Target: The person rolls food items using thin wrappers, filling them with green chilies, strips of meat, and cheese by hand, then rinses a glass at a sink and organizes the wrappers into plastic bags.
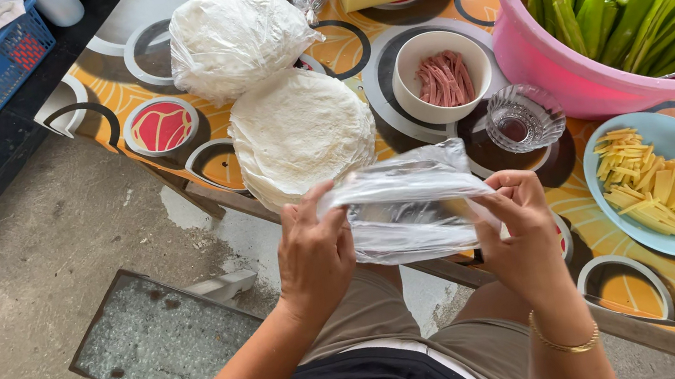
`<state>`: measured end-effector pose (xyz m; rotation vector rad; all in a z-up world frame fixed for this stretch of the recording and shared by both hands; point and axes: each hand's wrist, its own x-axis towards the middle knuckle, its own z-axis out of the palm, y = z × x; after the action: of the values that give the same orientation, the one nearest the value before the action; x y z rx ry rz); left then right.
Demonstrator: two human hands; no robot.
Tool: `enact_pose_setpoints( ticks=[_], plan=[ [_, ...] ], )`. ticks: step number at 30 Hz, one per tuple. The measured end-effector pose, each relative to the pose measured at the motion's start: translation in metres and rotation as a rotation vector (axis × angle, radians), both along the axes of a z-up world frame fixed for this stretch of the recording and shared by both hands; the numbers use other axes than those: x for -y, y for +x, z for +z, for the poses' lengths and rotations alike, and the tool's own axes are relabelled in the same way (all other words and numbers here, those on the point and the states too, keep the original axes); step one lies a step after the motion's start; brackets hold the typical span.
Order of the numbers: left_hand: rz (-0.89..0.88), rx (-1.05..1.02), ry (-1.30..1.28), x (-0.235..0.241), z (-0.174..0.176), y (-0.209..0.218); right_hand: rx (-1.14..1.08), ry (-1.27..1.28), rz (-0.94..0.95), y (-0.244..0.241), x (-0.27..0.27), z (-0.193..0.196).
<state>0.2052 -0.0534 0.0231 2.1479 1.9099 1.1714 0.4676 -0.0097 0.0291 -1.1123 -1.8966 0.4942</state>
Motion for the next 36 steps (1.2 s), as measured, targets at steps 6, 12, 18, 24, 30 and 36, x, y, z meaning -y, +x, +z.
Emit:
enact_pose_setpoints(
  ticks=[6,12,18,24,30,36],
  plan=[
    [0.118,-0.051,-0.043,-0.018,0.008,-0.007,-0.169,-0.246,-0.271,0.022,-0.002,-0.021],
    [0.149,-0.028,0.074,-0.047,0.006,-0.006,0.272,-0.148,-0.422,0.017,0.006,-0.058],
    [-0.011,0.181,-0.095,-0.059,0.002,0.012,0.077,-0.33,-0.459,0.023,0.011,-0.047],
    [-0.128,0.17,-0.338,-0.058,0.006,0.02,-0.009,-0.362,-0.3,0.021,0.036,-0.006],
    [-0.255,0.12,-0.368,-0.038,0.005,0.03,0.196,-0.161,-0.247,-0.018,0.006,-0.005],
    [-0.241,0.096,-0.37,-0.034,0.004,0.027,0.176,-0.377,-0.338,-0.017,-0.014,-0.012]
  ],
)
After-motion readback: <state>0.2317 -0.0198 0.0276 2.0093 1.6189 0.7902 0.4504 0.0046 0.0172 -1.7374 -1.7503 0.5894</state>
